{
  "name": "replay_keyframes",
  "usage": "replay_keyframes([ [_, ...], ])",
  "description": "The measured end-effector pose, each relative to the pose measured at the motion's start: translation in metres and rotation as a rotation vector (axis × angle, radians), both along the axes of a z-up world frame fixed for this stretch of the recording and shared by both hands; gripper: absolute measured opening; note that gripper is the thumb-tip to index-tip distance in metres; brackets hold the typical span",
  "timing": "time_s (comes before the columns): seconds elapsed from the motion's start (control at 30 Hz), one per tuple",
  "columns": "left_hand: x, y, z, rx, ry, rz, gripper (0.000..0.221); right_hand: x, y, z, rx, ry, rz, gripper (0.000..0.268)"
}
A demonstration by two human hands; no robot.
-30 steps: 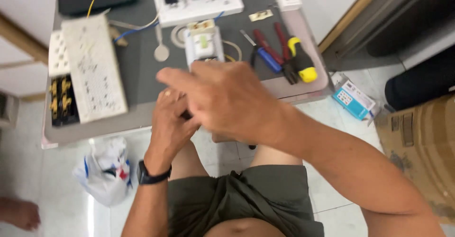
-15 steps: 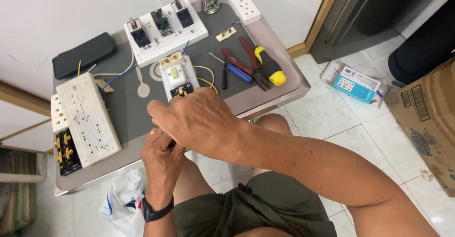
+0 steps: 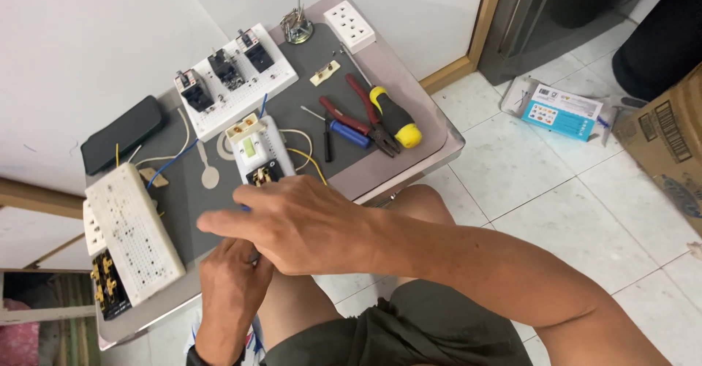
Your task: Assembling and wiring a circuit breaker board using a screwdriver and various electrical components.
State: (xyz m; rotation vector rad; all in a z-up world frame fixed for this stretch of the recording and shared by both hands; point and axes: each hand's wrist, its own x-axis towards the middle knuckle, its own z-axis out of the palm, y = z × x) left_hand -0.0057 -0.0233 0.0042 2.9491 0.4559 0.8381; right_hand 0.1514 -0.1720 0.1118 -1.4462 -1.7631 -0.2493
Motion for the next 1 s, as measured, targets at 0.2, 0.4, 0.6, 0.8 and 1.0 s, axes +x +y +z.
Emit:
replay_keyframes([
  [0.2, 0.009, -0.008, 0.022, -0.05, 0.092, 0.033, 0.019, 0.029, -0.025, -0.002, 0.238, 0.101, -0.007, 0.025],
  [0.4, 0.019, 0.002, 0.083, -0.303, 0.105, 0.047, 0.005, 0.111, -0.067, -0.059, 0.433, 0.871, -0.411, 0.011],
  [0.6, 0.178, 0.049, 0.126, -0.039, 0.278, -0.244, 0.027, 0.153, -0.059, -0.083, 0.849, 1.629, -0.627, 0.025],
  [0.8, 0.341, 0.085, 0.058, -0.138, 0.334, -0.27, 0.03, 0.143, -0.053, -0.076, 0.82, 1.594, -0.721, 0.032],
  [1.0, 0.381, 0.056, 0.069, -0.413, 0.588, 0.116, 0.015, 0.143, -0.054, -0.086, 0.751, 1.47, -0.728, 0.032],
])
